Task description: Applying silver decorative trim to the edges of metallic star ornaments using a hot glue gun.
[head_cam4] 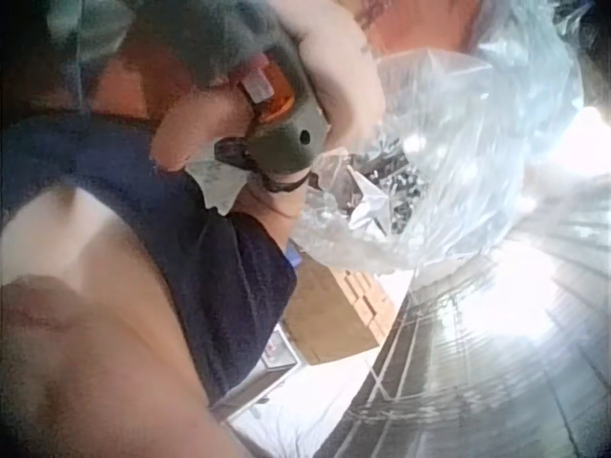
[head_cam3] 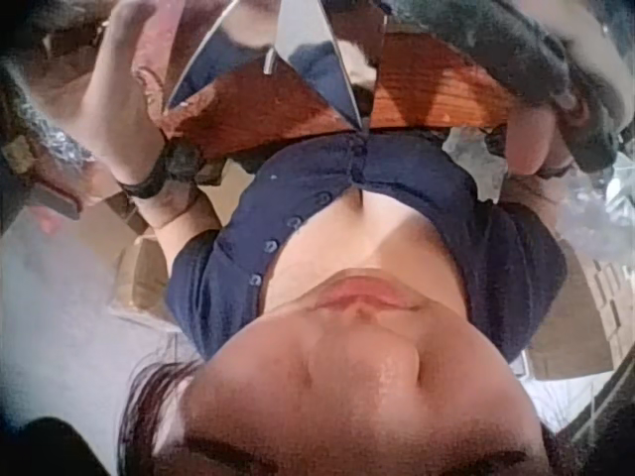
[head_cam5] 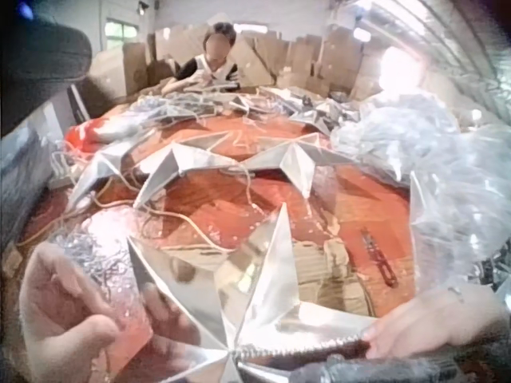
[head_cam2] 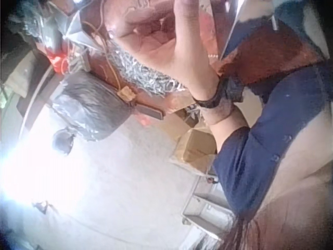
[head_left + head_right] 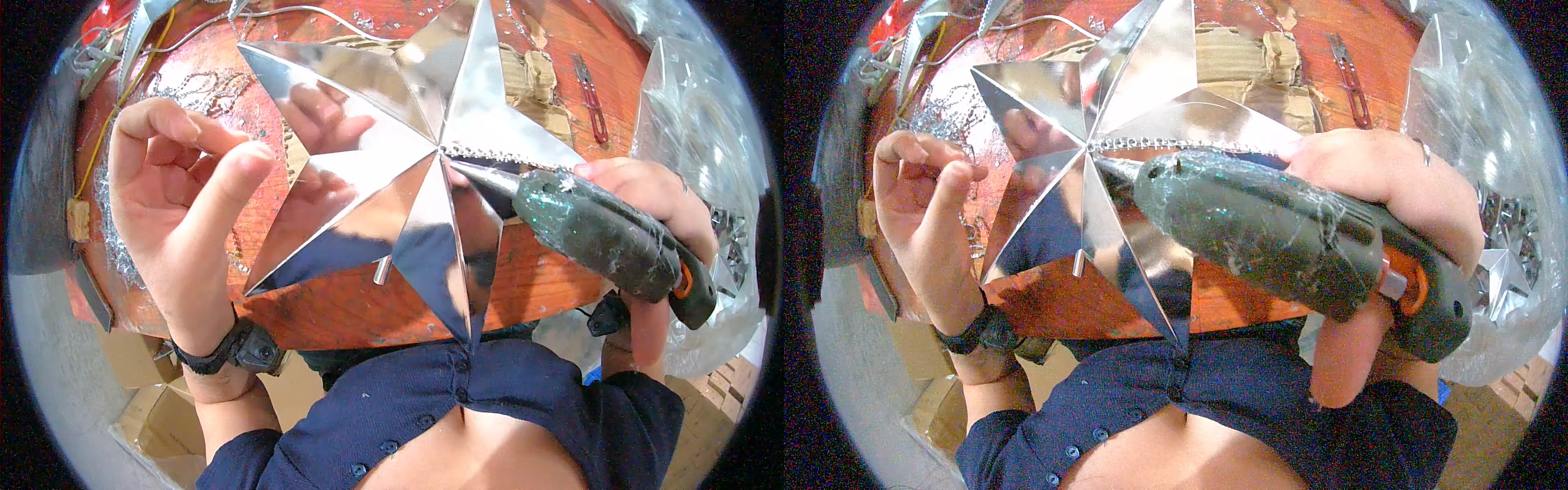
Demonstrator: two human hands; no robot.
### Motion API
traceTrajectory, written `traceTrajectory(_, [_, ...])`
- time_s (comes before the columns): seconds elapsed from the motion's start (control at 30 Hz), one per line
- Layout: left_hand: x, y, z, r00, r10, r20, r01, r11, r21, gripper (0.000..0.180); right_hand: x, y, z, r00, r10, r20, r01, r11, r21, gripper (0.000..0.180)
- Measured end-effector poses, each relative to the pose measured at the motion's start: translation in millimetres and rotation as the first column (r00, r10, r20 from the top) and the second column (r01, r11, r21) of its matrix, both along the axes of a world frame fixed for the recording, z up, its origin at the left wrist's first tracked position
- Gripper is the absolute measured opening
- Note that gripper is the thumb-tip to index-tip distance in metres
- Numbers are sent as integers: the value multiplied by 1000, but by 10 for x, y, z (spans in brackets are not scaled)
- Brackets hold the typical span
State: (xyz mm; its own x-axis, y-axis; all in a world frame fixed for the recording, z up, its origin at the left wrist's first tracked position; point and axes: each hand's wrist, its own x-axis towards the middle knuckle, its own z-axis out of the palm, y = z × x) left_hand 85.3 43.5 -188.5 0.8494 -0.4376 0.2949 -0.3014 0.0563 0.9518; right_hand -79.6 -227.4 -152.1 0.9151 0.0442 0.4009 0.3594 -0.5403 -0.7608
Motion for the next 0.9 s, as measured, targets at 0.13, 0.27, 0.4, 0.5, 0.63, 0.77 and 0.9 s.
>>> traceTrajectory(0.13, [18, 16, -8, 993, -53, -107, 41, 993, -106, 11, 7, 6, 0, 998, -47, 33, 50, 996, -73, 43])
traceTrajectory(0.27, [14, 32, 2, 996, -11, -91, 4, 997, -77, 10, 52, 37, -39, 996, -46, 73, 50, 997, -53, 35])
traceTrajectory(0.4, [25, -27, 4, 997, -16, -70, 12, 998, -65, 10, 30, 84, 52, 991, -117, 62, 125, 982, -143, 37])
traceTrajectory(0.5, [-9, 43, -24, 998, 28, -64, -30, 999, -23, 10, 119, 48, -27, 997, -30, 70, 38, 993, -116, 38])
traceTrajectory(0.63, [21, 16, -27, 999, -12, -46, 10, 999, -45, 11, 47, -5, 80, 998, -55, 0, 54, 980, -194, 37])
traceTrajectory(0.77, [-12, 48, -34, 999, 13, -51, -13, 1000, -5, 11, 90, -39, -29, 997, 46, 68, -35, 987, -159, 37])
traceTrajectory(0.9, [14, 28, -19, 999, -17, -28, 17, 1000, -10, 10, 28, -108, 117, 998, -63, -11, 58, 964, -261, 34])
